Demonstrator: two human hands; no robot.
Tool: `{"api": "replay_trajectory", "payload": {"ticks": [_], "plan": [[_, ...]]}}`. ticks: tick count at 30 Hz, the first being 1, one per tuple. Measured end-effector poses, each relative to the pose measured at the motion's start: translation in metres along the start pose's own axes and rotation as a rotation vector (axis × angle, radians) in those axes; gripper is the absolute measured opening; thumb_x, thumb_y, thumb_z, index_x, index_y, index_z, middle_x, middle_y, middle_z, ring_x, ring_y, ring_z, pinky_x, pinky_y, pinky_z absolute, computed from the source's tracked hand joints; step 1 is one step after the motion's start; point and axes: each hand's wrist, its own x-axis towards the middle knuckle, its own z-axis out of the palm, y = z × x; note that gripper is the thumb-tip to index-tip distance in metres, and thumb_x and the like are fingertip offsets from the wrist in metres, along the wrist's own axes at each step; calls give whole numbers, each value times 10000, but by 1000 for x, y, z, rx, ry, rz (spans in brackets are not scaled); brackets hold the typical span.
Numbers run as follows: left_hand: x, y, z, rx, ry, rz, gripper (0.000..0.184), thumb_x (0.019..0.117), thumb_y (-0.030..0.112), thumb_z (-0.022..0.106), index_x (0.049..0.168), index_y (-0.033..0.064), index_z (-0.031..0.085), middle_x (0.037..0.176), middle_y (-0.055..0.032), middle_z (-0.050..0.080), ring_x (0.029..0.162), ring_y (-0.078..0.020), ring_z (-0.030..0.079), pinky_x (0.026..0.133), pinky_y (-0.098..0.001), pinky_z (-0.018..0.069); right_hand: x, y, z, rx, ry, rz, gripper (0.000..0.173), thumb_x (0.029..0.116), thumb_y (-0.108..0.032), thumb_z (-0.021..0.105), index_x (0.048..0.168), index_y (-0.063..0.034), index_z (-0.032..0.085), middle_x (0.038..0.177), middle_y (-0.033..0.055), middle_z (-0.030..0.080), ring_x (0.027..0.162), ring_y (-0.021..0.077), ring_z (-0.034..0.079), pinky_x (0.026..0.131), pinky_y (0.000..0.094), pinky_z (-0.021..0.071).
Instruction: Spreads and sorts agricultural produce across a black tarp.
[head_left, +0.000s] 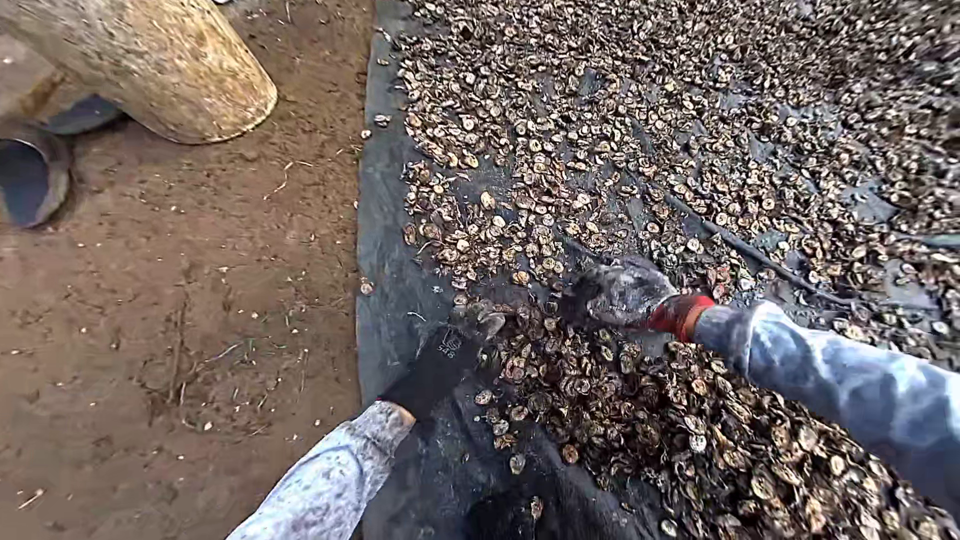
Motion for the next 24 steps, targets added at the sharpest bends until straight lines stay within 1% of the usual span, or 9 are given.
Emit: {"api": "replay_trajectory", "payload": {"ticks": [2,4,6,9,12,14,18,21,24], "plan": [[19,-29,9,-76,202,37,519,1032,302,600,1508,120,504,1537,-184,493,1439,-372,444,1180,-591,338,-4,-29,63,-42,-115,-40,1023,766,-564,821,1617,-312,312,1652,287,235,1486,538,270,1088,759,322],[32,-38,11,-20,326,79,671,919,427,732,1522,252,495,1583,-137,442,1456,-379,414,1143,-645,357,-33,-55,124,-50,-98,-188,958,789,-442,810,1611,-336,331,1674,319,118,1501,615,114,1103,823,179],[17,-29,13,16,208,31,744,940,366,723,1587,198,396,1670,-200,268,1538,-441,225,1200,-669,221,-59,-62,160,69,44,-300,564,975,-238,615,1528,-210,512,1611,295,343,1478,555,291,1170,710,229],[-3,-18,20,-43,145,-81,503,1040,183,563,1503,6,475,1555,-256,444,1467,-429,386,1204,-582,287,-60,-63,145,326,143,-219,414,1013,-195,551,1412,-123,629,1409,184,626,1317,332,590,1115,512,452],[1,-26,14,-155,275,-90,481,1007,242,638,1419,4,569,1398,-258,592,1324,-410,549,1135,-578,395,-40,-64,75,603,-70,122,410,1000,-340,616,1385,-199,634,1302,53,692,1187,181,655,1045,475,495],[-2,-25,-4,-95,375,-95,496,934,319,742,1308,4,656,1248,-274,671,1199,-459,623,1046,-648,445,-24,-54,53,773,-76,212,353,1008,-322,646,1310,-139,649,1147,83,713,1011,168,682,924,412,541],[-32,10,-37,-146,419,-174,436,1027,170,589,1335,-139,568,1343,-361,576,1312,-485,523,1147,-580,359,-14,-22,47,924,79,89,632,986,-111,648,1563,-239,423,1426,147,594,1152,306,643,934,515,536],[-23,-3,-40,-226,421,-168,398,1061,114,513,1379,-124,531,1359,-362,562,1313,-476,528,1137,-593,368,-6,-16,49,941,255,94,455,1010,-286,640,1456,-260,555,1252,132,686,973,266,691,810,480,571],[3,-45,-32,-394,533,-33,363,1072,189,511,1376,-2,566,1264,-254,639,1151,-353,638,1003,-574,487,18,-20,37,942,408,165,302,1042,-283,590,1280,-121,680,1154,131,710,1013,225,676,904,471,538]]}}
